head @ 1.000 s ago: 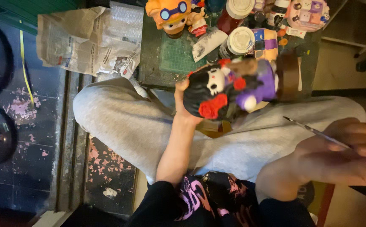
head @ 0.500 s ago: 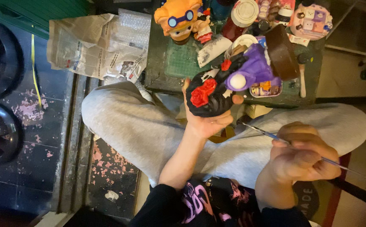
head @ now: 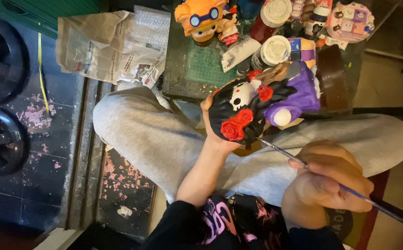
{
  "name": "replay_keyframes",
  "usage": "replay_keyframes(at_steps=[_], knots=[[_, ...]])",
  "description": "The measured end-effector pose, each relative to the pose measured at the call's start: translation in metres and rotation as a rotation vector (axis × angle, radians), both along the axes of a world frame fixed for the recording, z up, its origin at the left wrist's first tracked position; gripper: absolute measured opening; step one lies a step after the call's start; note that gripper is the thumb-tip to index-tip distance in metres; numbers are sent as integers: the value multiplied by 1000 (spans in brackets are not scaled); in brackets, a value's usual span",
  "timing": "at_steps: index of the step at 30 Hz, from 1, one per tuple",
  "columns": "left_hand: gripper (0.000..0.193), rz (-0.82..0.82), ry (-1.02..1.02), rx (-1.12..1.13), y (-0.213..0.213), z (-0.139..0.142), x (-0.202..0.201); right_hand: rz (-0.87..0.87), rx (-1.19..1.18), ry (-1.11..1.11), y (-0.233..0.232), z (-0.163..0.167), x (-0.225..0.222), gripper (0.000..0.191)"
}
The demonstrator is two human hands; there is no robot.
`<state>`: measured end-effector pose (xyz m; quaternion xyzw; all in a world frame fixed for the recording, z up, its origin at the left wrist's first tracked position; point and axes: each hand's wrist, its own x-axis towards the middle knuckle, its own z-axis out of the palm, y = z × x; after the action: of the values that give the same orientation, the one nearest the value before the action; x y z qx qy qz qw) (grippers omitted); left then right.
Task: The person sits on the floor holding a decorative figurine on their lap and paints its details with a fine brush, dipping the brush into paint containers on the workbench and rotating the figurine to reach different sides.
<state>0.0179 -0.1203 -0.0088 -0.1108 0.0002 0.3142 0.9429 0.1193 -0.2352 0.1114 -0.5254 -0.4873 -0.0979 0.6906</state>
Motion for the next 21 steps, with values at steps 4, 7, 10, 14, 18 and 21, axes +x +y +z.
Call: replay_keyframes(at_steps=[4, 7, 10, 14, 18, 21], knots=[[78, 5, 27, -10, 0, -4, 0, -20, -50, -19, 0, 14, -6, 55], [78, -36, -3, 13, -1, -4, -2, 8, -63, -53, 2, 19, -6, 55], [77, -16, 1, -3, -1, -5, -2, 45, -70, -96, 6, 22, -3, 55], [76, -6, -2, -10, -1, -6, -1, 60, -61, -116, 9, 25, -1, 55], [76, -6, -27, -11, 0, -5, -1, 25, -57, -101, 7, 25, -3, 56], [75, -19, -53, 22, 0, -5, 0, 11, -98, -67, 4, 25, -7, 56]])
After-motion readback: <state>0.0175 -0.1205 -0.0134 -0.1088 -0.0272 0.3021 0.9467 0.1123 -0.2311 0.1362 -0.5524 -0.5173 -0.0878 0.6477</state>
